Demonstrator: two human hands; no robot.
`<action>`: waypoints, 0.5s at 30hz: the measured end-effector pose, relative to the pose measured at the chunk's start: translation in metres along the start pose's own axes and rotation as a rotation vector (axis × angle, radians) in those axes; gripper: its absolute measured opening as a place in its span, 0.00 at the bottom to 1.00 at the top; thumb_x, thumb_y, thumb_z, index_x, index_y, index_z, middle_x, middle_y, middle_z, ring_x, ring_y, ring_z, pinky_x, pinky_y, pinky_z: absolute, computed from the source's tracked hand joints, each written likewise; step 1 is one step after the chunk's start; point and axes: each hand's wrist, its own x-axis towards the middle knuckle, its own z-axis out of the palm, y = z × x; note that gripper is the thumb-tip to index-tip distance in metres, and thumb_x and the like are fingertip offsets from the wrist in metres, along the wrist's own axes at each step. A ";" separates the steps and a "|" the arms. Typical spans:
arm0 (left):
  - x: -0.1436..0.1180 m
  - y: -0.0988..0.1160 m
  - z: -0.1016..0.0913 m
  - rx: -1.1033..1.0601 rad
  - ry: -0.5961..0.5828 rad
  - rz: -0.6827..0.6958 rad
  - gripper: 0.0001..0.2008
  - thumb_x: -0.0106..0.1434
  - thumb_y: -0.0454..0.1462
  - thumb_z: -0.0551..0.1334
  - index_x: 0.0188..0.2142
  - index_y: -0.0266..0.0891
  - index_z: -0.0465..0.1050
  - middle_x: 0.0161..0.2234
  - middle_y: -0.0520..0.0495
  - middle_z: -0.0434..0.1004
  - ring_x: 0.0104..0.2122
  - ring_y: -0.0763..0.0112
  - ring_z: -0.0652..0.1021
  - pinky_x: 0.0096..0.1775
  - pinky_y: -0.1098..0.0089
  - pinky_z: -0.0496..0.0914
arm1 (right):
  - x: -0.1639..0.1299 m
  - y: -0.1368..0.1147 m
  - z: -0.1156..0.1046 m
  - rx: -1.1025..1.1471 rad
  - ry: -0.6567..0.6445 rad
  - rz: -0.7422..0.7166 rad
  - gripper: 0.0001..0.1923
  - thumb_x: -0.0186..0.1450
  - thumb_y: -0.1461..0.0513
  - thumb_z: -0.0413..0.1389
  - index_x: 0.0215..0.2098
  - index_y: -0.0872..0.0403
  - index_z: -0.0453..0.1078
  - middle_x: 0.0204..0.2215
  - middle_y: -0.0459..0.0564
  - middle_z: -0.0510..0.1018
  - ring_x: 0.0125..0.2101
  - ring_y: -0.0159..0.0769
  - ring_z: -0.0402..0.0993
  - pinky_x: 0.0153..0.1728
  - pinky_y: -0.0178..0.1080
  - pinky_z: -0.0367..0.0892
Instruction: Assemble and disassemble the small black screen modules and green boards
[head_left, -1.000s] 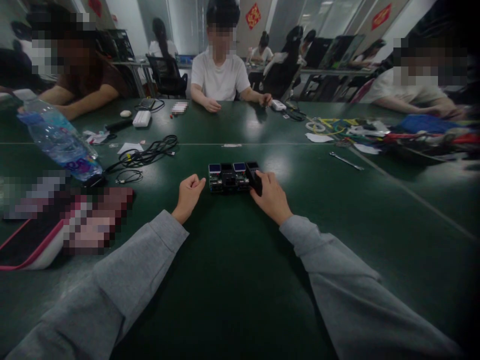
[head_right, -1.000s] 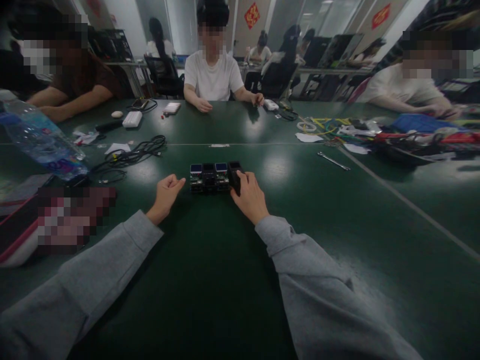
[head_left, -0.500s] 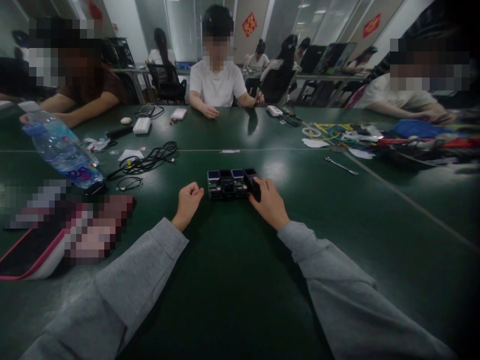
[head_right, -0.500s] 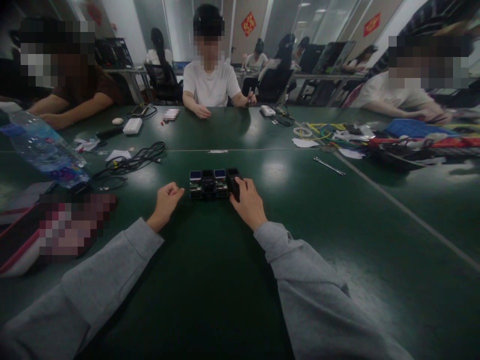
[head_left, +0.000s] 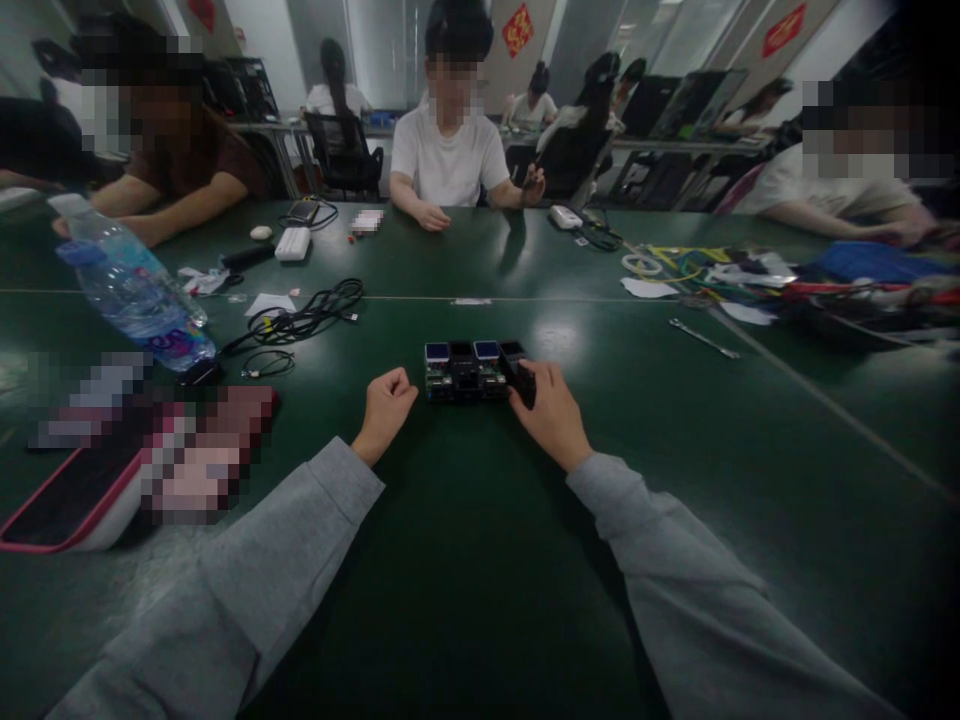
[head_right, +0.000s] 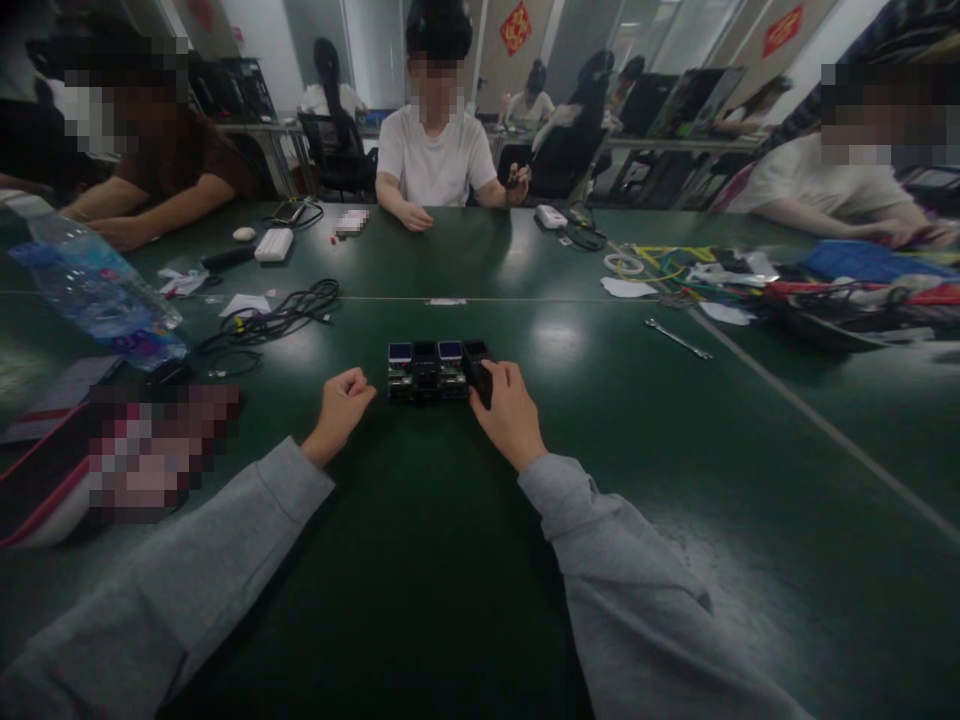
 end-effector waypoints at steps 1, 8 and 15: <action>0.000 0.000 0.000 -0.002 0.001 -0.003 0.16 0.52 0.28 0.58 0.19 0.40 0.50 0.19 0.58 0.52 0.20 0.78 0.56 0.24 0.74 0.50 | 0.000 -0.001 0.000 0.001 0.000 0.002 0.24 0.68 0.55 0.52 0.59 0.58 0.60 0.51 0.62 0.67 0.50 0.52 0.70 0.46 0.53 0.75; 0.000 -0.001 -0.001 0.003 0.004 0.010 0.16 0.52 0.28 0.59 0.20 0.40 0.49 0.19 0.58 0.52 0.20 0.78 0.57 0.25 0.74 0.51 | 0.003 0.005 0.000 0.161 0.070 0.119 0.24 0.69 0.52 0.52 0.58 0.58 0.62 0.50 0.63 0.69 0.48 0.51 0.72 0.48 0.55 0.73; 0.000 -0.001 -0.001 -0.028 -0.001 -0.017 0.16 0.52 0.28 0.59 0.20 0.40 0.50 0.19 0.58 0.53 0.20 0.78 0.57 0.25 0.74 0.52 | 0.004 0.011 0.001 0.240 0.095 0.134 0.25 0.69 0.52 0.53 0.57 0.58 0.63 0.51 0.63 0.69 0.50 0.51 0.71 0.52 0.56 0.70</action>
